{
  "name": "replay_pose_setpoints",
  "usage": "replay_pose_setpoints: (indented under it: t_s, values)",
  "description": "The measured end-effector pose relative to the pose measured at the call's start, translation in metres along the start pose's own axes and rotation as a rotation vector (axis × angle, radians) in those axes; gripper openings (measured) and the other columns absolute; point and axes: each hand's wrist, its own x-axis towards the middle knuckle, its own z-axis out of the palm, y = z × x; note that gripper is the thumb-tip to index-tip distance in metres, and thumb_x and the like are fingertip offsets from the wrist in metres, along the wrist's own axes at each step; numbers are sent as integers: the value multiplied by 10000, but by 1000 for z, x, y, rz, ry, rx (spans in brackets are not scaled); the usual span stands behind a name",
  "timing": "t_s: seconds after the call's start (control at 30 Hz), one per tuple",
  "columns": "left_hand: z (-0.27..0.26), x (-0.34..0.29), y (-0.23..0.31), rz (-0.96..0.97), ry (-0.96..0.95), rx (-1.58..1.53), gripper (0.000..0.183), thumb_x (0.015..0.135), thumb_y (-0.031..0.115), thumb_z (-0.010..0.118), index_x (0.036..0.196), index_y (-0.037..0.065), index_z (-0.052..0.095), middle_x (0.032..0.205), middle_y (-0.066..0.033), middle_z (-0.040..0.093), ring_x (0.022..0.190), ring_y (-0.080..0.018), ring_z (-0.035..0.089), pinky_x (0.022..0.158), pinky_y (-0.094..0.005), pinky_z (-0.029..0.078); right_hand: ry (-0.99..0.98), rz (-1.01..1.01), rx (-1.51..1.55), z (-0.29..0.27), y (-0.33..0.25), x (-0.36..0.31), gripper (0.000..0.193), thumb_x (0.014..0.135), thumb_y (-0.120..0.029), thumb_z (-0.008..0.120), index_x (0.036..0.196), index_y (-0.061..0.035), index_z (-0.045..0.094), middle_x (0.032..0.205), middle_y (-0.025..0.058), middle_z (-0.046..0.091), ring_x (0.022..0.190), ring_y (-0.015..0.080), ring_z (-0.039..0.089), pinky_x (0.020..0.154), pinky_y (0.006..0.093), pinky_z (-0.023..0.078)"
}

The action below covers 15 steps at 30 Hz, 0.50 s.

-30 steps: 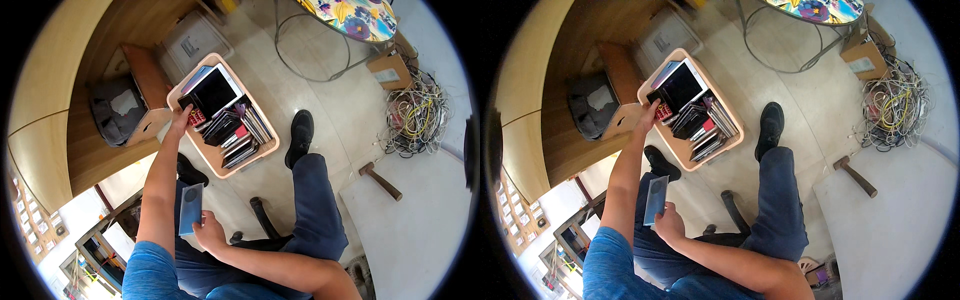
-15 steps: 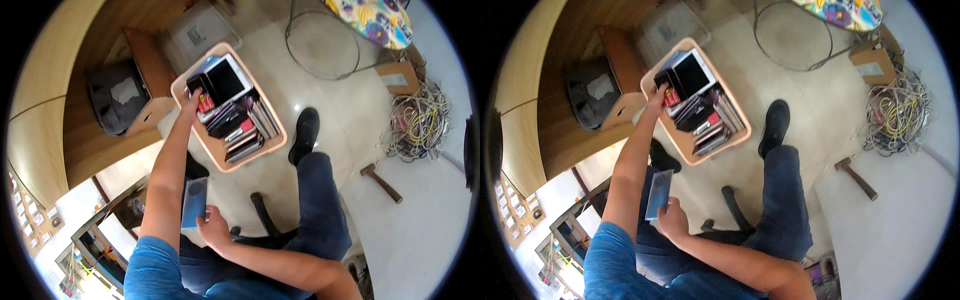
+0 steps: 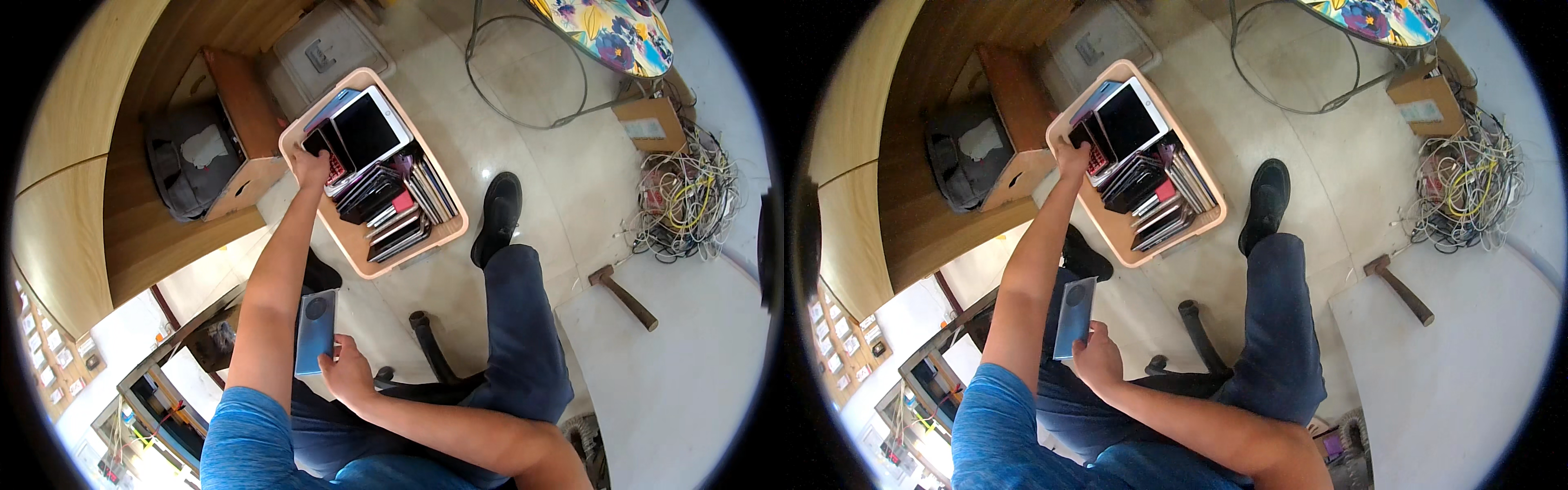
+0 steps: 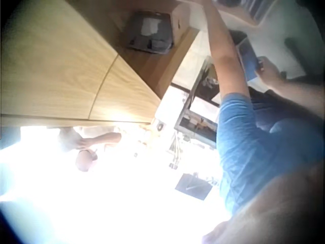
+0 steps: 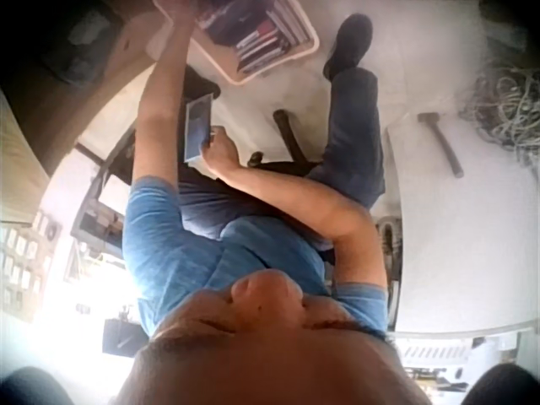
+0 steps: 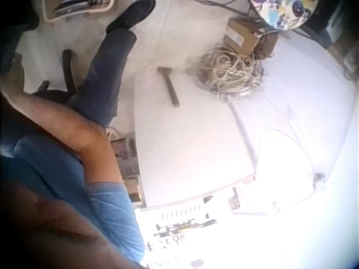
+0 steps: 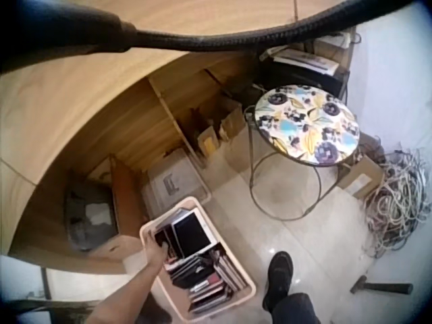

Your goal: The person uses a multimeter to test a smartphone battery, then places the battery into a disassembled phone chassis. They retrieve a second smartphone from a drawer, inspect it, and place it into a bin with other devices.

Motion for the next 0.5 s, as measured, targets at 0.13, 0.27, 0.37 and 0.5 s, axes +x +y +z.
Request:
replay_pose_setpoints:
  t_s: [0.13, 0.27, 0.37, 0.5]
  values:
    - [-34, -57, 60, 686, -42, 33, 342, 821, 50, 652, 1148, -20, 577, 1104, -207, 603, 1047, -390, 574, 947, -436, 459, -3, 3, 13, 4, 10, -2, 404, 897, -175, 615, 1231, 13, 490, 979, 232, 708, 903, 419, 688, 796, 504, 539]
    - [-41, -147, 53, 819, -773, -45, 414, 847, 208, 727, 1190, 26, 583, 1043, -167, 569, 1049, -358, 557, 931, -421, 466, -9, 17, -20, 6, 20, -2, 391, 892, -181, 610, 1210, 19, 500, 928, 252, 703, 876, 426, 688, 777, 515, 538]
    - [-31, -181, 9, 710, -829, 141, 408, 881, 260, 694, 1206, 35, 596, 1087, -173, 586, 1098, -382, 552, 933, -440, 468, -7, 14, -12, 9, 21, -4, 394, 893, -182, 602, 1212, 25, 499, 905, 262, 699, 868, 430, 687, 770, 518, 537]
    - [-23, -173, -25, 626, -651, 32, 247, 927, 206, 634, 1103, 36, 669, 1000, -157, 642, 917, -360, 640, 789, -428, 532, -22, 22, -10, 5, 9, -2, 422, 892, -173, 614, 1237, 36, 489, 951, 229, 708, 890, 397, 691, 795, 471, 537]
